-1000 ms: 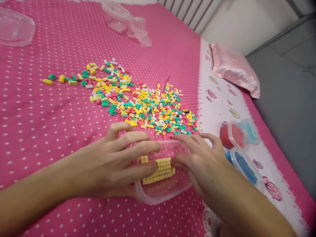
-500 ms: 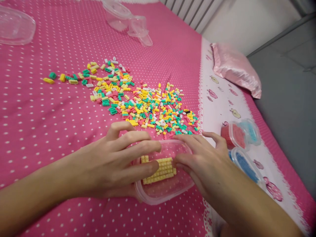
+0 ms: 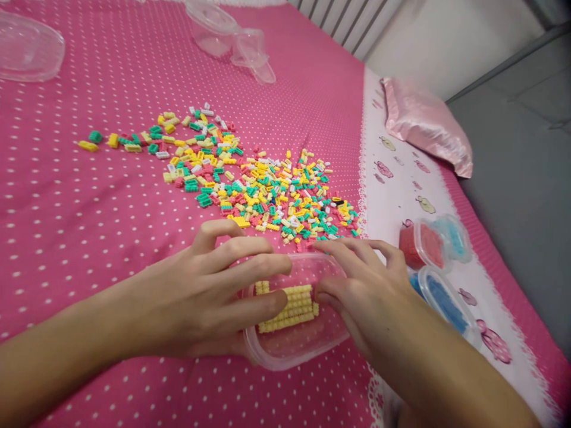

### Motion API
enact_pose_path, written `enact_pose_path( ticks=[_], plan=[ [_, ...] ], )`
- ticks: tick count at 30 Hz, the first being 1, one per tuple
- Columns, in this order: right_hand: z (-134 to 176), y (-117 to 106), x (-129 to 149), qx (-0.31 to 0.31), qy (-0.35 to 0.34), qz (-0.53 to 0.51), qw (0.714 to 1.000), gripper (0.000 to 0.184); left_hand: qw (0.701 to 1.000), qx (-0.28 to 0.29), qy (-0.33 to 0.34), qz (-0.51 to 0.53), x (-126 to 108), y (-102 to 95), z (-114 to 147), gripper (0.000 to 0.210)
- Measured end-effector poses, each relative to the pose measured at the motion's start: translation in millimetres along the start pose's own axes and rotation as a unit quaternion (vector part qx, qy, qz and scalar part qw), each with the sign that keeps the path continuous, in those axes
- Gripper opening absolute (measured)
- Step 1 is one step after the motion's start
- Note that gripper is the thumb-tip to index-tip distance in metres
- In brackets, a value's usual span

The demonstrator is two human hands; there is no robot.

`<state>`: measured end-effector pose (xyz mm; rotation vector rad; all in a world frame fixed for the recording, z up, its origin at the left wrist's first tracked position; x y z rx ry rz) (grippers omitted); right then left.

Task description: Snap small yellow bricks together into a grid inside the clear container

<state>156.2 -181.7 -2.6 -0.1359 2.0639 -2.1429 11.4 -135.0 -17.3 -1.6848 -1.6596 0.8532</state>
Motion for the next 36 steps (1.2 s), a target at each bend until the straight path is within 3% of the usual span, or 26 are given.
enact_pose_path(
  ticks=[16, 36],
  plan=[
    [-2.1, -0.5, 1.2, 0.008, -0.006, -0.017, 1.0, 0.01, 1.0, 0.004, 0.003, -0.006, 0.7, 1.7, -0.2, 0.028],
    [-0.8, -2.6, 2.4, -0.037, -0.029, 0.002, 0.999, 0.013, 1.0, 0.007, 0.0, 0.008, 0.5, 2.5, -0.1, 0.029]
  ],
)
Point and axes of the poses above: each hand's wrist, its own z-axis away from the middle knuckle, its own y-axis out of the palm, x = y × z, the point moved 8 cm from there along -z, towards the middle knuckle, and after that the axes turned 4 degrees about -z, right-handed, at the moved point
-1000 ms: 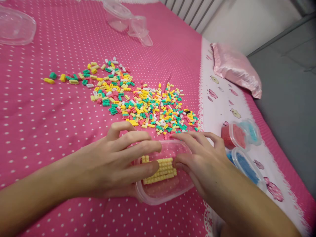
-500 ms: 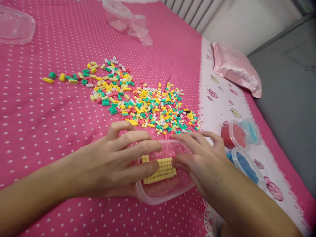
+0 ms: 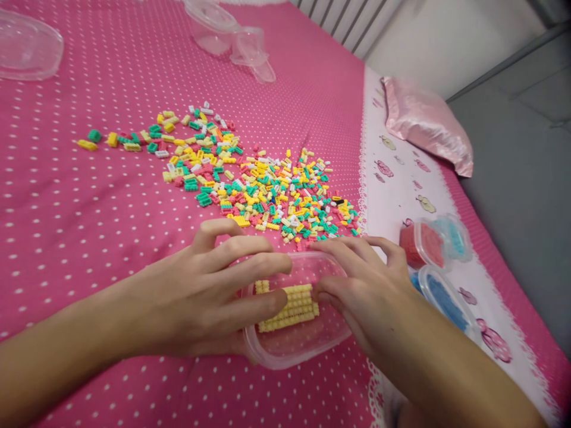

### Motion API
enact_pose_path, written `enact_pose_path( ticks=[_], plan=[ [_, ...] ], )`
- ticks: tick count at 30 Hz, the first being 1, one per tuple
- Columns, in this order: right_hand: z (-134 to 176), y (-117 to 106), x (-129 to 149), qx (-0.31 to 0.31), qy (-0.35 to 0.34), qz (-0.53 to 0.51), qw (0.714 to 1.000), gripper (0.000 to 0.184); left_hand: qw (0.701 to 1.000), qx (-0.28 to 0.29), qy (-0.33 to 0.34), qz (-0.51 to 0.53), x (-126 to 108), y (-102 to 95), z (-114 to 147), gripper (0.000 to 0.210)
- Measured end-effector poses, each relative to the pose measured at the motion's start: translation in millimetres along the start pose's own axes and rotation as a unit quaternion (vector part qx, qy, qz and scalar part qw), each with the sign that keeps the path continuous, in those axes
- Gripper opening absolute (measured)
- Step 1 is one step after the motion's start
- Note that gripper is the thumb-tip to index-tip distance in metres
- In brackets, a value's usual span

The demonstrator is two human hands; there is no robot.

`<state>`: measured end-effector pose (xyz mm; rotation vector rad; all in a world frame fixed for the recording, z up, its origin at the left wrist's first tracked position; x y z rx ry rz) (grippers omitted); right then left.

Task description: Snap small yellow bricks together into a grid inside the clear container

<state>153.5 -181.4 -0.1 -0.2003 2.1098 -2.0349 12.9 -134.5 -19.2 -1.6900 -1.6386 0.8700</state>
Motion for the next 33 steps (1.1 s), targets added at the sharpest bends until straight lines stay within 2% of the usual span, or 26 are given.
enact_pose_path(
  ticks=[10, 21, 23, 27, 29, 30, 33],
  plan=[
    [0.3, 1.7, -0.9, 0.004, -0.004, 0.002, 1.0, 0.013, 1.0, -0.001, -0.001, 0.005, -0.6, 0.0, 0.4, 0.028],
    [0.6, -4.0, 2.2, -0.027, 0.0, 0.003, 1.0, 0.014, 1.0, 0.0, 0.0, 0.002, -0.5, -0.9, 0.7, 0.027],
    [2.9, -9.8, -1.5, -0.026, 0.002, 0.004, 1.0, 0.017, 1.0, 0.0, -0.001, 0.004, -0.4, -1.0, 0.6, 0.027],
    [8.5, -39.4, -19.4, -0.039, -0.023, -0.039, 0.998, 0.021, 1.0, -0.01, -0.003, 0.009, -0.2, -3.0, -0.3, 0.024],
    [8.5, -53.2, -40.0, -0.05, 0.006, -0.08, 0.996, 0.025, 1.0, -0.004, -0.011, 0.013, 1.1, -2.4, -1.0, 0.025],
    [8.0, -60.3, -54.4, -0.082, 0.041, -0.091, 0.992, 0.025, 1.0, 0.001, -0.018, 0.015, 2.0, -1.7, -1.1, 0.027],
    [8.6, -61.2, -103.9, -0.181, 0.193, -0.111, 0.958, 0.022, 0.999, -0.004, -0.038, 0.021, 5.1, -1.1, -0.1, 0.033]
  ],
)
Point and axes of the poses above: each hand's wrist, its own z-axis away from the middle knuckle, its own y-axis out of the palm, x = y × z, the point moved 8 cm from there along -z, towards the middle knuckle, and after that the axes turned 4 degrees about -z, right-handed, at the moved point
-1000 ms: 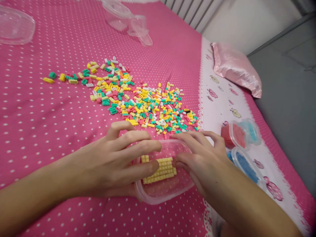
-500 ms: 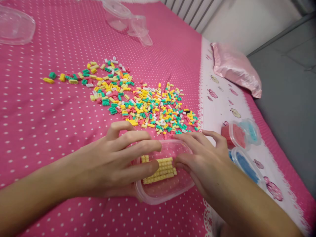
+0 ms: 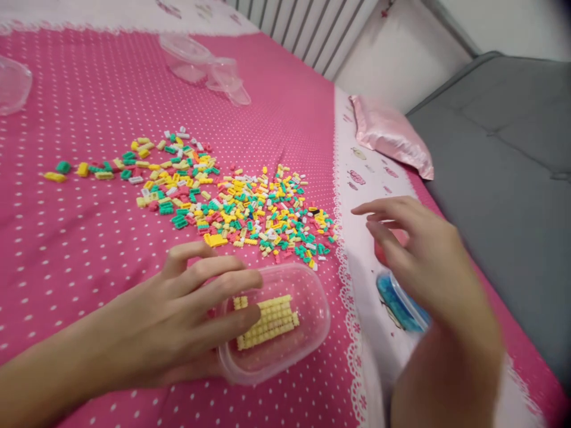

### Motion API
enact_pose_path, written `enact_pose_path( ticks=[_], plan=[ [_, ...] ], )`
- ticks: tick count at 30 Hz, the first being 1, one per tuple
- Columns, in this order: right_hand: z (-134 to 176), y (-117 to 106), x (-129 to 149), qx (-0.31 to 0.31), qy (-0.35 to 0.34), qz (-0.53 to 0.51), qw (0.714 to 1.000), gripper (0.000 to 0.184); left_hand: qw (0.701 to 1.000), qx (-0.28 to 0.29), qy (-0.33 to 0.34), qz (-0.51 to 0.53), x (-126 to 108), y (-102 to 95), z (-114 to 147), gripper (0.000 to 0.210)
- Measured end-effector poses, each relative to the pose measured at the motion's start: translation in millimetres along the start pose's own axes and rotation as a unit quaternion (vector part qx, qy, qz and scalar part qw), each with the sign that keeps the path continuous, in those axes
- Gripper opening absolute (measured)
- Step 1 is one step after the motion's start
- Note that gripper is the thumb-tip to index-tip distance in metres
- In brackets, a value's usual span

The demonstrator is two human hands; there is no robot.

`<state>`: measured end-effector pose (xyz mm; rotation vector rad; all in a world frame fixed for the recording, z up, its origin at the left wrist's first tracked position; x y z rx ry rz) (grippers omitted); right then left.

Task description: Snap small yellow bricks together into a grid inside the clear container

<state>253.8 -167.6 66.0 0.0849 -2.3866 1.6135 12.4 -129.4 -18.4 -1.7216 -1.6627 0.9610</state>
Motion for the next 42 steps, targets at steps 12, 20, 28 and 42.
enact_pose_path(
  ticks=[12, 20, 28, 42],
  plan=[
    [-3.4, 84.6, -77.2, 0.103, 0.157, -0.015, 0.982, 0.011, 0.999, -0.041, 0.016, -0.023, 2.6, 0.3, 8.0, 0.032],
    [-4.6, 52.3, -59.2, 0.082, 0.166, 0.004, 0.983, 0.016, 0.999, -0.028, 0.027, -0.021, -1.1, -1.7, 4.1, 0.033],
    [30.5, 18.9, 63.4, 0.145, -0.085, -0.084, 0.982, 0.028, 1.0, -0.011, 0.025, -0.014, -3.5, -2.1, 0.5, 0.026],
    [49.1, 61.9, 97.8, 0.128, -0.213, 0.127, 0.96, 0.023, 0.999, -0.027, 0.036, -0.023, -7.6, -3.2, -2.2, 0.022]
  ],
)
Point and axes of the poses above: each hand's wrist, its own z-axis away from the middle knuckle, its own y-axis out of the palm, x = y × z, the point moved 8 cm from there along -z, towards the middle knuckle, and after that the axes turned 4 degrees about -z, right-handed, at the moved point
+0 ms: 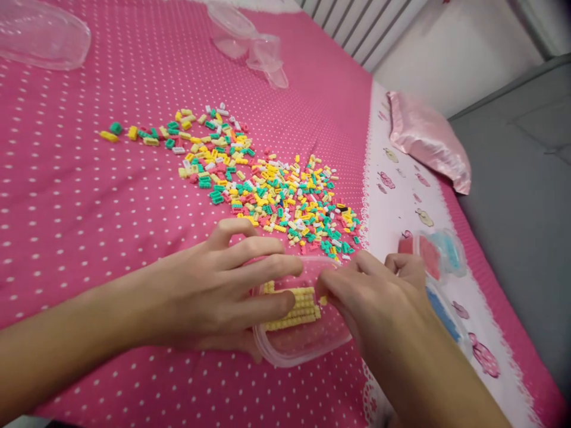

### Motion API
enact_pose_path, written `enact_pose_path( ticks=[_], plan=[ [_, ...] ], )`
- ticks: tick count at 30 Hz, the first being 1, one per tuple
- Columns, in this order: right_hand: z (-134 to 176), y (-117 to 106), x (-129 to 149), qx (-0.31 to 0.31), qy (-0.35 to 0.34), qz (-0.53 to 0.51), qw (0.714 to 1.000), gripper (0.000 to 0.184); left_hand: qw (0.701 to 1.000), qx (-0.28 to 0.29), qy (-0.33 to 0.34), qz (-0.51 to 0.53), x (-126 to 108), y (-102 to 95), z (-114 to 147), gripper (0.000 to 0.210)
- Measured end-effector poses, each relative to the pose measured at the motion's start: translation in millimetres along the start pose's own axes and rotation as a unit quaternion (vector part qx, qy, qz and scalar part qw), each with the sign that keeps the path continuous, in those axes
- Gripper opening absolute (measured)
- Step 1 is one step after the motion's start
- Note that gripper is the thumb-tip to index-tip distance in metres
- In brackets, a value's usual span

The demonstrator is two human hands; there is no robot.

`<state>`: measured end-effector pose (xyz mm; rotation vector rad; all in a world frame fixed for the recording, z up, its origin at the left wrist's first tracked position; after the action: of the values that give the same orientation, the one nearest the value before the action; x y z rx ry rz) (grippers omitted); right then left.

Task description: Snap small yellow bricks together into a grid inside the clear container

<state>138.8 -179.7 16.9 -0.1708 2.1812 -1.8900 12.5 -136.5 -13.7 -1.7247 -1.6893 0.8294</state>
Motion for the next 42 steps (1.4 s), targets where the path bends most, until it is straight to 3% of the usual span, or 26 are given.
enact_pose_path(
  ticks=[8, 18, 26, 32, 36, 42],
  plan=[
    [-1.3, 5.7, 1.1, 0.021, 0.003, 0.029, 0.999, 0.022, 0.999, 0.021, 0.017, -0.027, -1.1, 0.8, -0.6, 0.028],
    [-1.9, 11.8, 2.4, 0.047, 0.03, 0.019, 0.998, 0.027, 1.0, 0.009, -0.002, -0.007, -1.1, 0.8, -0.7, 0.025],
    [-0.4, 12.6, 0.4, 0.026, -0.007, 0.001, 1.0, 0.022, 1.0, 0.009, 0.007, -0.004, -1.5, 1.3, -1.0, 0.025],
    [-3.0, 5.3, 0.9, 0.012, 0.008, 0.045, 0.999, 0.023, 1.0, 0.002, 0.018, -0.012, -2.1, 0.5, -2.0, 0.025],
    [-0.7, 8.8, 2.2, 0.01, -0.027, 0.012, 0.999, 0.028, 1.0, -0.002, 0.022, -0.005, -2.8, 1.5, -0.5, 0.027],
    [-0.4, 10.5, -0.9, 0.0, -0.028, -0.002, 1.0, 0.03, 1.0, -0.005, 0.016, -0.01, -2.0, 1.5, 0.7, 0.024]
  ],
)
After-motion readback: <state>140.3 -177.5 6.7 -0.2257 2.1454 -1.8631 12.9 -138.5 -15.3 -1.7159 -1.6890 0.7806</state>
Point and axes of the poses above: each hand's wrist, its own z-axis away from the middle knuckle, its own y-axis out of the palm, x = y × z, the point moved 8 cm from there along -z, towards the middle knuckle, and after that the axes turned 4 degrees about -z, right-handed, at the moved point
